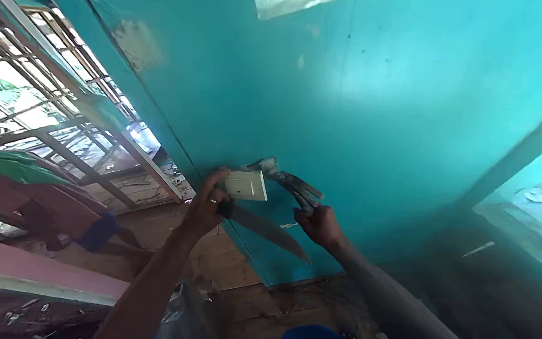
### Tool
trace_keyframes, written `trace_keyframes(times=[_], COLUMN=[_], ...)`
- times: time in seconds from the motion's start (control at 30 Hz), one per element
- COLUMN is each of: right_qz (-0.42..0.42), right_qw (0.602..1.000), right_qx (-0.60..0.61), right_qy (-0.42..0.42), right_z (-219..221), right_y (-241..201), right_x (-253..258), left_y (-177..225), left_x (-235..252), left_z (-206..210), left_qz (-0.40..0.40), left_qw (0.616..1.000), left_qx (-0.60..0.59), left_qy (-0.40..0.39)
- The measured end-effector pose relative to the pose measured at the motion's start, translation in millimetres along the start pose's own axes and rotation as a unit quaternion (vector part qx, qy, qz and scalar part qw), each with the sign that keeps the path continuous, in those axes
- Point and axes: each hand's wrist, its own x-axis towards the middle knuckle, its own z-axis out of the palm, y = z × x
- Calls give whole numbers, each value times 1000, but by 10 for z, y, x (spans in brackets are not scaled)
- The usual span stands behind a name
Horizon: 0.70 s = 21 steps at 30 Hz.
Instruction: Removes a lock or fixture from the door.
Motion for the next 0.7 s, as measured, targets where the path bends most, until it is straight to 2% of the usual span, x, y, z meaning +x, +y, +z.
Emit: trace_keyframes(times=[0.1,0.2,0.27,0.33,0.37,0.4,0.43,0.47,0.5,0.57,0.6,0.7], right_qz=[-88,-213,-267,-255,-206,-122,-22,36,53,32,-5,-186], right_qw=[986,938,912,928,957,987,999,998,996,998,995,943], right_qx=[119,238,270,218,158,85,29,1,-1,53,100,258], right_qy=[79,132,153,160,130,69,-10,-56,-68,-26,14,99], right_z=[-213,-519,-573,-377,-222,-111,-72,-73,-111,-231,-311,-605], right_y=[-150,-531,-554,-294,-106,6,16,-28,-88,-149,-180,-479], right_x=[-170,-220,-220,-140,-78,-37,-8,35,73,-41,-79,-162], left_y=[34,29,32,10,5,25,50,44,14,32,41,38], left_x=[-39,-50,-48,-39,-37,-56,-84,-83,-61,-88,-90,-90], left_z=[26,29,28,17,20,38,54,48,34,51,63,79], left_qz=[-11,-23,-24,-23,-22,-23,-26,-25,-21,-21,-24,-24], left_qw=[1000,1000,1000,1000,1000,1000,1000,1000,1000,1000,1000,1000], left_qx=[-9,-9,-13,-14,-10,-10,-13,-7,4,12,14,10], left_qy=[-2,1,0,0,0,0,-3,-8,-5,-5,-5,11])
